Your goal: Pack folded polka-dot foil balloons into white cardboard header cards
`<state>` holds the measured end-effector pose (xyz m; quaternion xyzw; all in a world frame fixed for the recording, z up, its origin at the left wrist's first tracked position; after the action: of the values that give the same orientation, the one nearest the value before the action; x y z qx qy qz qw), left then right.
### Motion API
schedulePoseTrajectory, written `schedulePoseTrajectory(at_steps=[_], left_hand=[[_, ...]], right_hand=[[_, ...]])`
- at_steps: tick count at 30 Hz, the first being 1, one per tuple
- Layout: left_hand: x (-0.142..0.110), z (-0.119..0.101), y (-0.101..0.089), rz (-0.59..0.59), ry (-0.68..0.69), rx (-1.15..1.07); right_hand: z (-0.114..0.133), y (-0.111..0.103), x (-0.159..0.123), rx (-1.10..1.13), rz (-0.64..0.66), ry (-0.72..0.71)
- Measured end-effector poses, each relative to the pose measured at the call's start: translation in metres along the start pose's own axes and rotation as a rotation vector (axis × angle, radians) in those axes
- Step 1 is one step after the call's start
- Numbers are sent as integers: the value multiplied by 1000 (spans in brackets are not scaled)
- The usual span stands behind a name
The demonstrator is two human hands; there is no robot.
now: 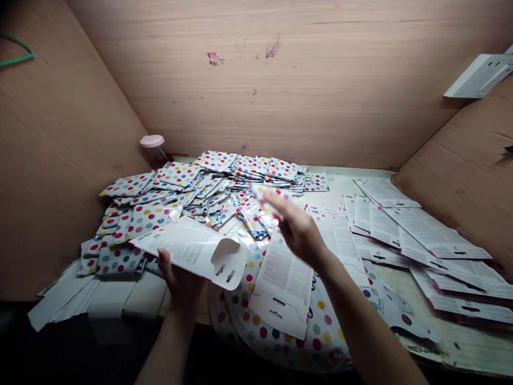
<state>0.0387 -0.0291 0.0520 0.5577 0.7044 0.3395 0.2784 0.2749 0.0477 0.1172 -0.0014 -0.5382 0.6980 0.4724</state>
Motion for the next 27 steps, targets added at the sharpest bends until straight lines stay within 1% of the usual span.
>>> schedulePoseTrajectory(at_steps=[1, 2, 3, 4, 6, 8, 10, 13, 17, 21, 24, 26, 27], left_hand=[[2, 0, 2, -2, 22, 7], [4, 0, 3, 6, 43, 11], [4, 1, 5, 24, 58, 12], [4, 3, 7, 50, 55, 9], [0, 11, 10, 107, -12, -8], [-7, 21, 13, 145, -124, -18], [-15, 29, 18, 157, -180, -4], [-21, 34, 24, 127, -150, 38], [-21, 34, 30, 32, -141, 13], [-20, 32, 35, -20, -154, -29], [-24, 33, 37, -58, -129, -53], [-27, 37, 37, -57, -116, -53], [-28, 41, 37, -46, -116, -51]], right_hand=[[22, -8, -15, 45, 41, -122], [43, -11, -30, 51, 103, -207], [61, -10, -44, 16, 172, -253], [76, -6, -54, -56, 219, -264], [93, 8, -67, -243, 241, -222], [98, 25, -69, -387, 214, -149], [97, 39, -68, -442, 211, -82], [97, 51, -66, -444, 209, 5], [103, 59, -70, -400, 218, 91], [105, 64, -79, -392, 231, 117], [105, 69, -84, -420, 265, 112], [106, 74, -84, -415, 269, 138], [107, 76, -83, -393, 261, 174]])
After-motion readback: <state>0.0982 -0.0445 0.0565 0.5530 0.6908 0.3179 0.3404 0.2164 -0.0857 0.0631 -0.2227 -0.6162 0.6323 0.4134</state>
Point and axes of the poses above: each hand's wrist, its own x-axis towards the middle knuckle, its own y-axis out of the palm, z = x × y, the point moved 2 cm from there along x, towards the middle knuckle, and after that the axes turned 7 degrees about z, right-handed, at the moved point
